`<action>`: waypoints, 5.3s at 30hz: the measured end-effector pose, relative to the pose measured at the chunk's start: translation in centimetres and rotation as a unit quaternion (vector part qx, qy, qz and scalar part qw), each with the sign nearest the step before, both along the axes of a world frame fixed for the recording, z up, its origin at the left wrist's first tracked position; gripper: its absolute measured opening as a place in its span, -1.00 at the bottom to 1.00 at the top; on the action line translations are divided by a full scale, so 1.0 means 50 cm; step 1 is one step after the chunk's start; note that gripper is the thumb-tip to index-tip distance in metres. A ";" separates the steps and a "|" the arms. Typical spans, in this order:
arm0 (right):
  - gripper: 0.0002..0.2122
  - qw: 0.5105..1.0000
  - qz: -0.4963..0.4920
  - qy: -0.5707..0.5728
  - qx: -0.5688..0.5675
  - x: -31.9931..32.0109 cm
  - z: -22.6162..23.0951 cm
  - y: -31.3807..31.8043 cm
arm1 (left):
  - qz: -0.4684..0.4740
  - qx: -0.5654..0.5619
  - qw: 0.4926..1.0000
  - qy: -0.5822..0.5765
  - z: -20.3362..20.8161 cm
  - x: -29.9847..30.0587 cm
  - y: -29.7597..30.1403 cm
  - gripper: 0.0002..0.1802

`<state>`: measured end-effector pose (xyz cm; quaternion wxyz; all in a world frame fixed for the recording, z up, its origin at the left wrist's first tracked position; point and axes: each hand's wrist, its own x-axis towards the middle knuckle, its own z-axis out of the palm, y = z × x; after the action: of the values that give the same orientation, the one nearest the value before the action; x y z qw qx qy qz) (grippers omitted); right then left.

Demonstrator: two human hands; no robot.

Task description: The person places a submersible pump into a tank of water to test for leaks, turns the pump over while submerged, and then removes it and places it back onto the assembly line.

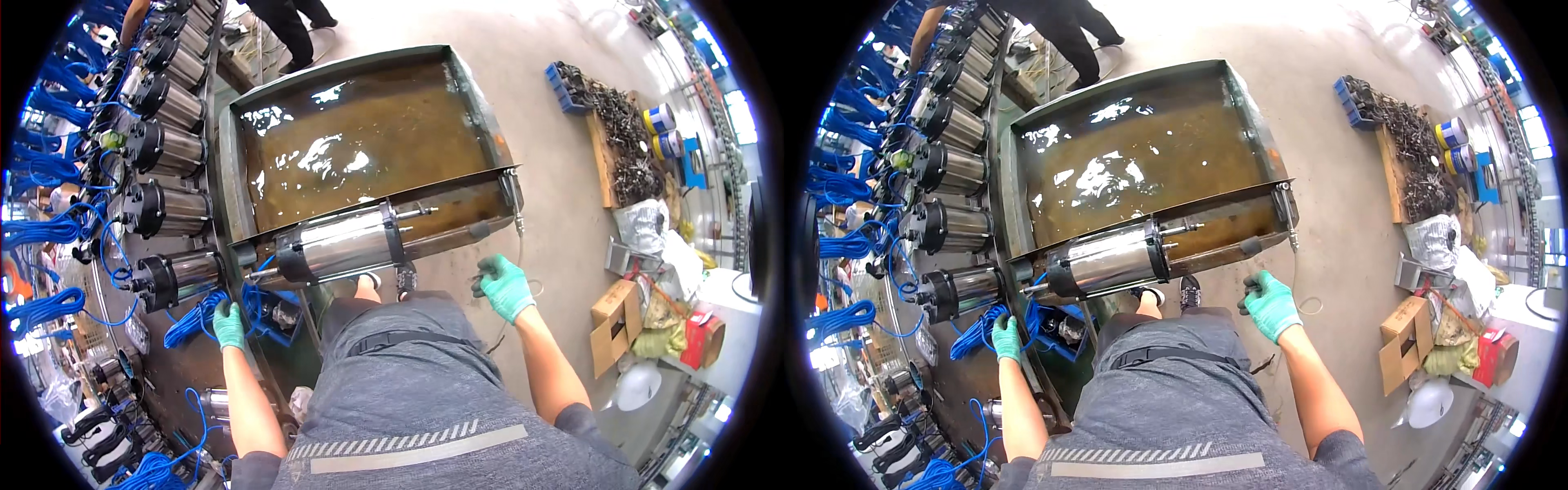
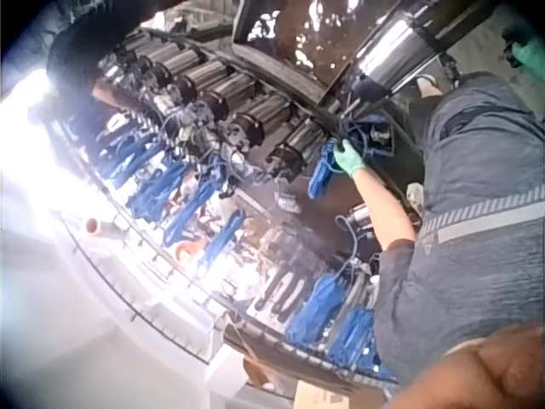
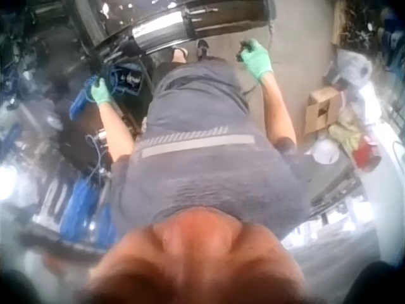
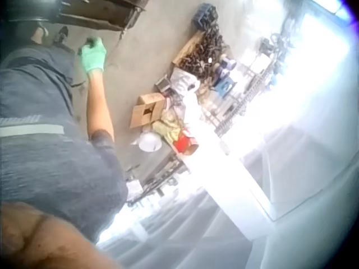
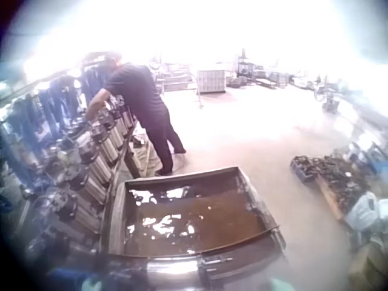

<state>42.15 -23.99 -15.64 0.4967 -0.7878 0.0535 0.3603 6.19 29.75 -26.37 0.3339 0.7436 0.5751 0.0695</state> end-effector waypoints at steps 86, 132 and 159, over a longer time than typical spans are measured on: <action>-0.81 0.710 0.531 -0.363 -0.285 0.221 -0.074 0.283 | -0.433 -0.102 0.893 -0.068 0.162 0.263 -0.020 -0.50; -0.75 0.970 0.129 0.195 0.069 0.250 -0.047 0.270 | -0.146 -0.355 0.921 -0.068 0.127 0.279 -0.054 -0.64; -0.44 0.900 0.425 0.001 -0.091 0.265 0.007 0.293 | 0.122 -0.324 0.922 -0.175 0.078 0.244 0.004 -0.53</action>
<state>55.40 -9.33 -15.30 0.2220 -0.7774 -0.2536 0.5311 18.37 29.94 -22.46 0.6411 0.4947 0.5847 0.0486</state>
